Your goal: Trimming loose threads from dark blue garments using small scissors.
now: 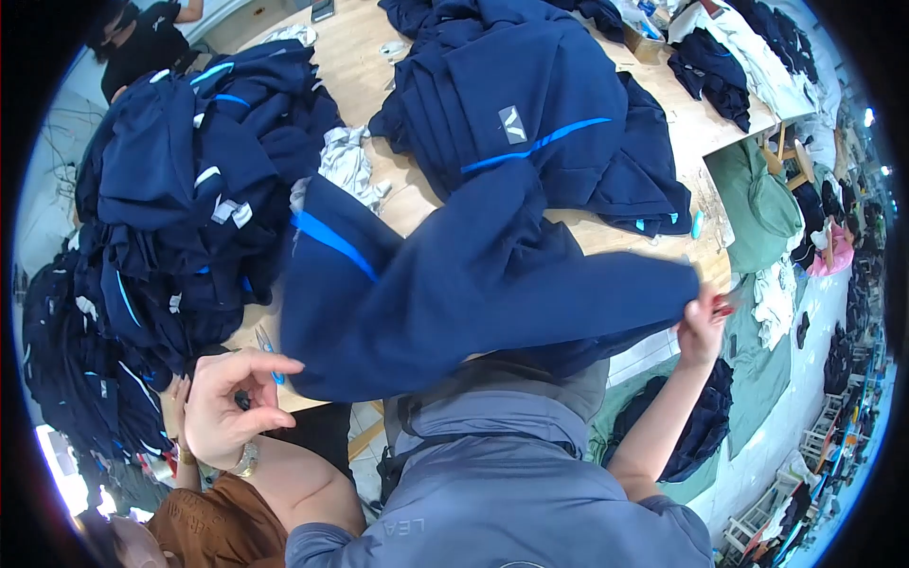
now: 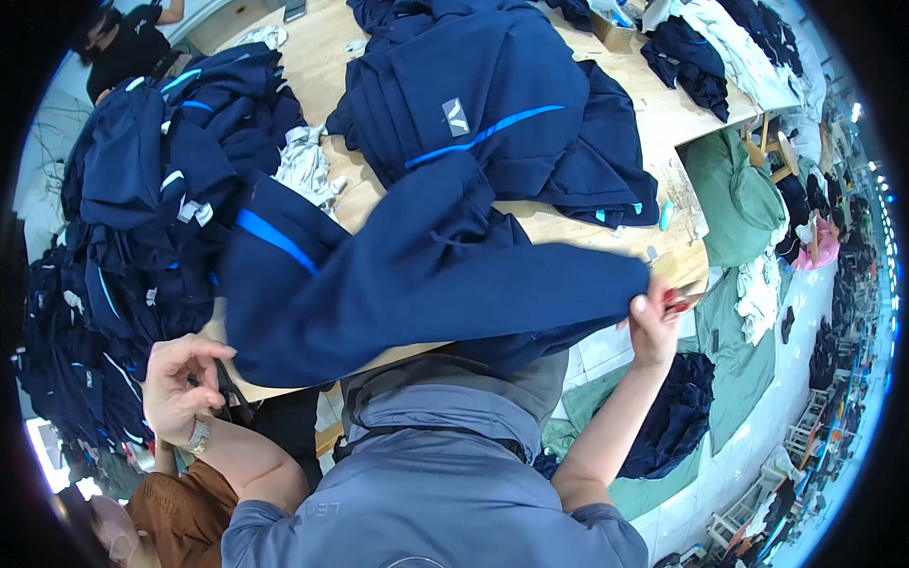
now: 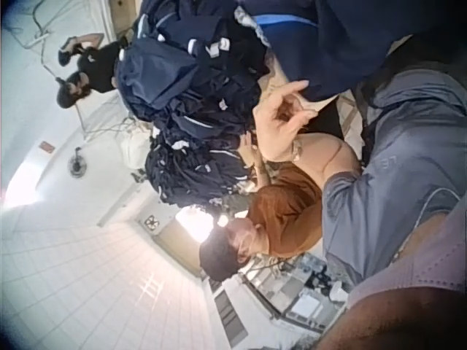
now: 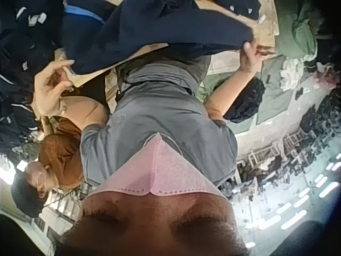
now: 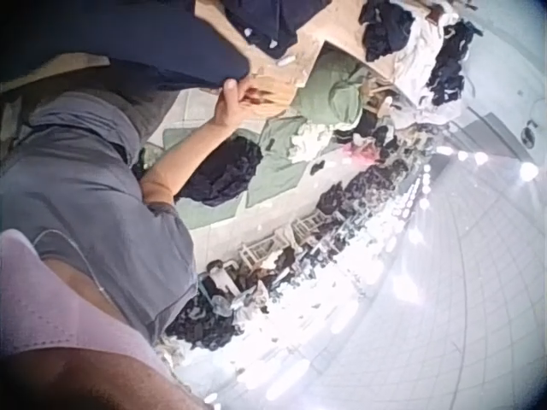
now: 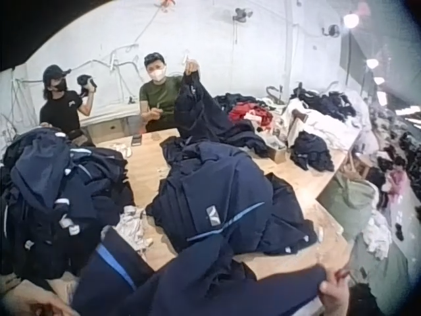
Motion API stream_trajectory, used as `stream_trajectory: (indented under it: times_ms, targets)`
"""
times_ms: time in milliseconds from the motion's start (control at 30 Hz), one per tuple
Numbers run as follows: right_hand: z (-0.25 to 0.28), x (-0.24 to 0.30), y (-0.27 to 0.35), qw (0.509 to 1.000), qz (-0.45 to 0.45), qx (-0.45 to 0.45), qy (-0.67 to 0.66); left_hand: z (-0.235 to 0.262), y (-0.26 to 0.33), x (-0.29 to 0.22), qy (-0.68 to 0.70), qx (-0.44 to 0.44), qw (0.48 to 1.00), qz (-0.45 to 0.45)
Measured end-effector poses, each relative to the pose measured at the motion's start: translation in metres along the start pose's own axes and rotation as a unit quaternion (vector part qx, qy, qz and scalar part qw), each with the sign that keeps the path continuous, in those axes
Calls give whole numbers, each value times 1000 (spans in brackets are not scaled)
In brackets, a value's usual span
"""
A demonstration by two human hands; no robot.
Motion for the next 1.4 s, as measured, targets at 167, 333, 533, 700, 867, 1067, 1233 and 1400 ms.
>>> stream_trajectory:
  times_ms: [167,333,533,700,867,1067,1233,1400]
  targets:
    - [51,-74,30,896,-253,-24,364,-1,-19,45,104,-108,988,19]
    - [40,-60,9,827,-158,-82,533,-37,-124,93,45,-48,998,17]
    - [-52,-67,-23,930,14,-35,366,-126,-201,131,-197,-17,980,-17]
    - [-113,-105,-15,889,82,35,448,-159,-203,153,252,17,957,145]
    - [-68,-118,-23,937,-71,-118,320,-133,-165,135,454,7,873,177]
    - [-129,-68,-24,925,93,-98,356,-134,-153,137,512,-82,847,113]
    - [-152,-72,-33,922,111,-43,367,-116,-155,156,511,-148,841,102]
    - [-119,-86,-40,865,114,-49,487,-65,-133,154,-182,-395,898,57]
Point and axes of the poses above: each hand's wrist, its own y-axis away from the middle knuckle, its own z-axis out of the back of the hand, x = y × z, the point moved 6 cm from there along -y, towards the middle knuckle, and after that the axes turned 5 degrees about y, right-handed, at the moved point
